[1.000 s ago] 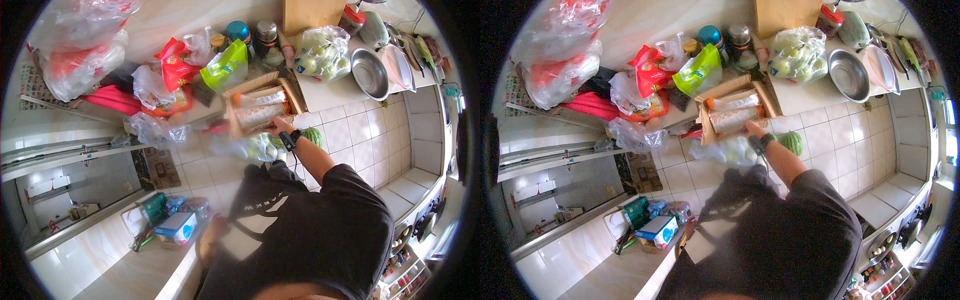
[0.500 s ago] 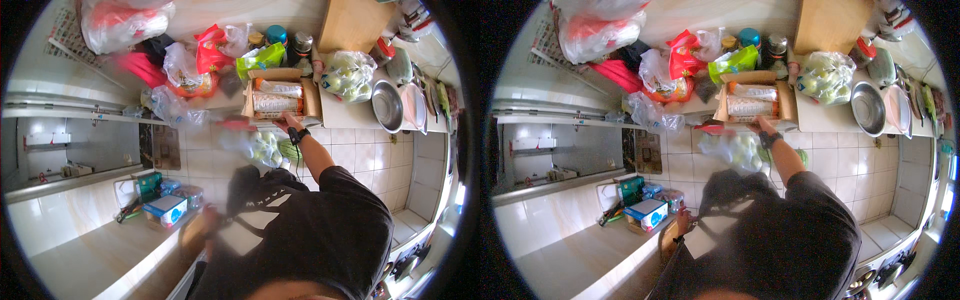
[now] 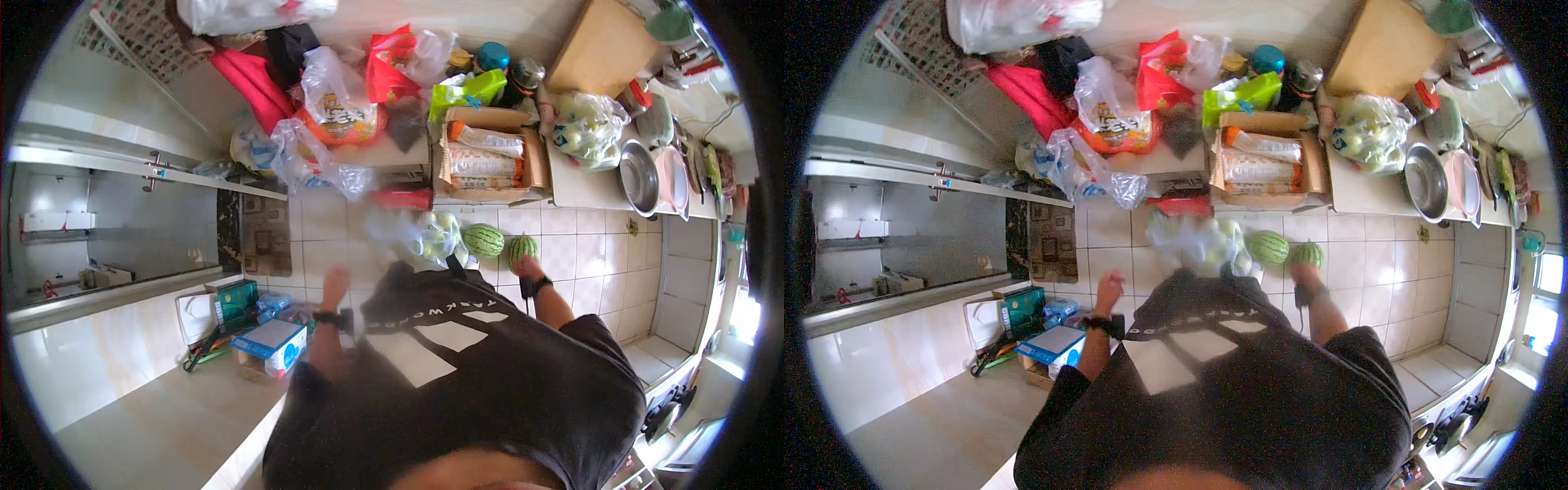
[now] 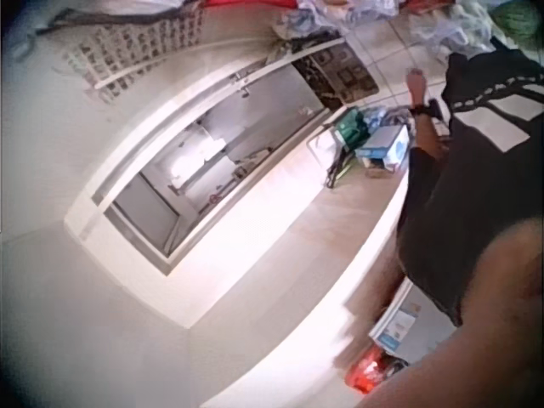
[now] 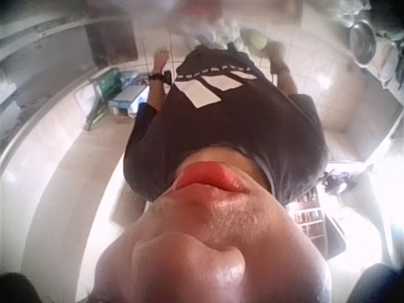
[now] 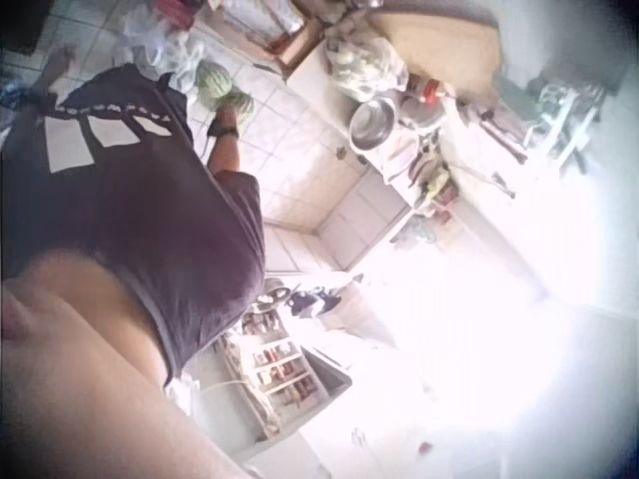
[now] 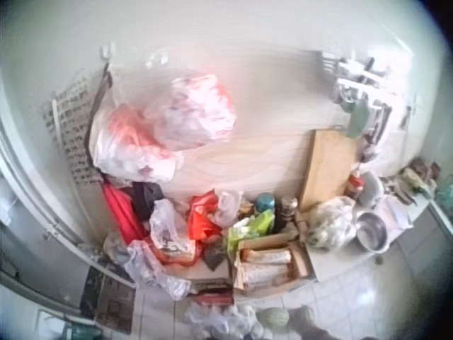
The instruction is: The person sweeps the kitchen floor with a broom and a dustpan and سپس rearranges some packaged food items on a lower shelf by hand.
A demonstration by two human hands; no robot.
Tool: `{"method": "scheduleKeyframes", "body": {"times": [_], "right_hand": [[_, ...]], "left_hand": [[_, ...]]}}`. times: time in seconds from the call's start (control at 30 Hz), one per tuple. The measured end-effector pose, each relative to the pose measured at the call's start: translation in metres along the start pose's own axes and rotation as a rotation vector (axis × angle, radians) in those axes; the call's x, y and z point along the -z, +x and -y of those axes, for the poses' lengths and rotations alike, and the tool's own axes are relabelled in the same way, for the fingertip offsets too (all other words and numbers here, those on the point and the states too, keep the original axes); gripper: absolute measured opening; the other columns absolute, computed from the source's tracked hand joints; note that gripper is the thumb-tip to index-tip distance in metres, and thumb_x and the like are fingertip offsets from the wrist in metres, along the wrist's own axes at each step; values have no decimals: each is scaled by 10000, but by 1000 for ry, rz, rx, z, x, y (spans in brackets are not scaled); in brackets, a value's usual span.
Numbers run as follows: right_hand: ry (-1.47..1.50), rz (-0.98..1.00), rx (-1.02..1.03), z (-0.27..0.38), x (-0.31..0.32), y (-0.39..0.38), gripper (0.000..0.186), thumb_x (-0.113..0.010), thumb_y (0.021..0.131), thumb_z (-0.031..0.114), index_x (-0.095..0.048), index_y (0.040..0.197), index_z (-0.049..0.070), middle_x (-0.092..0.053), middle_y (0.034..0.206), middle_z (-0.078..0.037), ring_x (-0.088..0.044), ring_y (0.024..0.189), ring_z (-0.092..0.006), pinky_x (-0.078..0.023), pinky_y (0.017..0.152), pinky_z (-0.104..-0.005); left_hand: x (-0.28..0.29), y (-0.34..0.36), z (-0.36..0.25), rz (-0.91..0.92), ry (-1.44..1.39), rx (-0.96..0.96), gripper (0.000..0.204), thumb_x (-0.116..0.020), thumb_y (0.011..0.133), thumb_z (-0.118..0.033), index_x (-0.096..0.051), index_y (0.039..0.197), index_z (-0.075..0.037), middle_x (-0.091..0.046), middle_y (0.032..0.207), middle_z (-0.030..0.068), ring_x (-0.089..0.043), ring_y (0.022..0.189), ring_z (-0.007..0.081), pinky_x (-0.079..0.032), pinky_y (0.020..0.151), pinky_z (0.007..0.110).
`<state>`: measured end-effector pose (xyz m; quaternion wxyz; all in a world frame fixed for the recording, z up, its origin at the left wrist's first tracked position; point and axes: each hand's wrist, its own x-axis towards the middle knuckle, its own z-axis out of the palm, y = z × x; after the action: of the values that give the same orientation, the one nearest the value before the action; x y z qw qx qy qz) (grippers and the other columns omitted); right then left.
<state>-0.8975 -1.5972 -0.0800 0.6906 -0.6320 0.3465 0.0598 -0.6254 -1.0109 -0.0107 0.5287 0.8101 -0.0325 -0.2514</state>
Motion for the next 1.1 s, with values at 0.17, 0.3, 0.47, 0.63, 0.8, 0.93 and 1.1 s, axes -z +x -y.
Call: {"method": "scheduleKeyframes", "body": {"times": [0.17, 0.3, 0.47, 0.63, 0.8, 0.93, 1.1], "right_hand": [[214, -287, -560, -19, -44, -125, 261, -524, 854, 101, -479, 1105, 47, -588, 1000, -108, -608, 923, -260, -515, 709, -336], [405, -277, -587, 23, -110, -159, 341, -493, 887, 119, -445, 1220, 58, -609, 1015, -144, -627, 899, -291, -527, 702, -376], [422, -202, -413, 15, -140, -229, 435, -532, 880, 137, -396, 1291, 95, -623, 1054, -137, -640, 888, -280, -534, 700, -377], [526, -294, -442, -28, -146, -296, 365, -463, 903, 94, -437, 1267, 65, -633, 997, -149, -640, 874, -281, -528, 690, -382], [342, -247, -539, -74, -147, -316, 359, -482, 898, 147, -451, 1246, 65, -629, 1001, -155, -635, 867, -284, -528, 681, -380], [304, -147, -533, -91, -120, -280, 360, -497, 894, 189, -463, 1230, 64, -626, 1005, -160, -632, 861, -285, -528, 673, -379], [313, -209, -384, -11, -40, -191, 357, -526, 866, 152, -456, 1210, 85, -628, 988, -162, -645, 778, -280, -537, 596, -391]], "left_hand": [[20, 103, -148, -95, -253, 89, 287, -609, 824, -189, -556, 1085, -83, -587, 830, 64, -556, 627, 149, -453, 519, 309], [16, 176, -175, -161, -321, 41, 227, -608, 809, -187, -561, 974, -39, -554, 668, 10, -513, 537, 114, -408, 449, 298], [-28, 214, -169, -164, -17, 107, 220, -586, 755, -184, -579, 864, 7, -647, 745, 133, -617, 589, 215, -473, 540, 372], [-49, 213, -79, -179, -71, 81, 411, -637, 723, -175, -453, 1031, 26, -592, 820, 148, -597, 654, 237, -479, 578, 360], [-29, 193, -129, -631, 402, -407, 441, -640, 742, -107, -415, 1100, 18, -566, 932, 147, -593, 754, 251, -492, 721, 376], [0, 200, -281, -235, 169, -752, 243, -632, 788, -132, -572, 990, -10, -643, 926, 110, -633, 747, 215, -505, 661, 330], [7, 298, -343, 458, 846, -534, 321, -573, 753, -116, -607, 1062, -39, -665, 884, 149, -638, 789, 288, -505, 692, 339]]}}
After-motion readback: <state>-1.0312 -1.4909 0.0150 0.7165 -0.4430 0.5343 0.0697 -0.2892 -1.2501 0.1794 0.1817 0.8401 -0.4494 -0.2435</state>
